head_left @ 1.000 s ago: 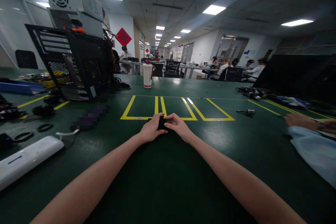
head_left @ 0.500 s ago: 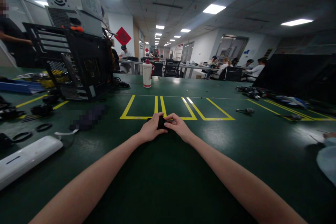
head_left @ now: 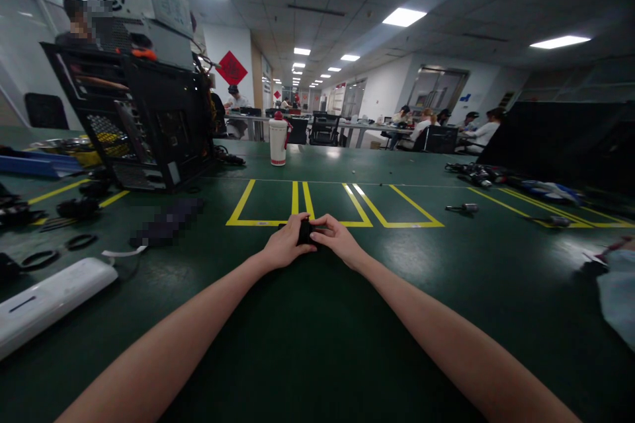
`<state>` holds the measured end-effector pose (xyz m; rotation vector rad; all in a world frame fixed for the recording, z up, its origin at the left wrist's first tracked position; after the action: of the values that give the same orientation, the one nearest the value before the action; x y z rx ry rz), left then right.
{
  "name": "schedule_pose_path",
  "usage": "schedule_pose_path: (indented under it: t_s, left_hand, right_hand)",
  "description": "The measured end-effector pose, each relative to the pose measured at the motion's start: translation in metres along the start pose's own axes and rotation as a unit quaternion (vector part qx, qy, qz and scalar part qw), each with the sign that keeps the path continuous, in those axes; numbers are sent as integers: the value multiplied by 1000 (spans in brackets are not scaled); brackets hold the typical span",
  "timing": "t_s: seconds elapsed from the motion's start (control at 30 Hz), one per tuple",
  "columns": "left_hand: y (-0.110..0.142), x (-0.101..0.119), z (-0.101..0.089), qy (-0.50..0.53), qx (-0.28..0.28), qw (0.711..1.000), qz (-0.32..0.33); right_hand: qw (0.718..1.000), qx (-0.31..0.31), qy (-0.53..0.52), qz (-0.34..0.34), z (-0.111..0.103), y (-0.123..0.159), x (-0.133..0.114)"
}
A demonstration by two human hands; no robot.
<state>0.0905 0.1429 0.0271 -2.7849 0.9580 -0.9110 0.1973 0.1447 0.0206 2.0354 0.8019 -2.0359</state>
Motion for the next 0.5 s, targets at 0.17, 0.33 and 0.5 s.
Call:
schedule_pose_path:
  t_s: [0.17, 0.33, 0.5]
  left_hand:
    - [-1, -2, 1, -9, 12, 1000, 8]
    - [0, -2, 1, -7, 4, 1000, 7]
    - [0, 0, 0, 2, -2, 1000, 2]
  right_hand:
    - [1000, 0, 10, 24, -2, -1, 2]
    - [999, -26, -7, 25, 2, 0, 0]
    - [1000, -6, -11, 7, 2, 0, -1]
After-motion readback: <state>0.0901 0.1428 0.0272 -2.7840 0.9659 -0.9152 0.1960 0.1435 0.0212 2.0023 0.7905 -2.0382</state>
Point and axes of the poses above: each hand's wrist, its own y-axis away from the middle knuckle, its own z-axis out of the palm, x = y × z, the point moved 7 cm from there along -y, towards the middle knuckle, and after that the axes turned 6 degrees about -x, right-handed, at the moved point
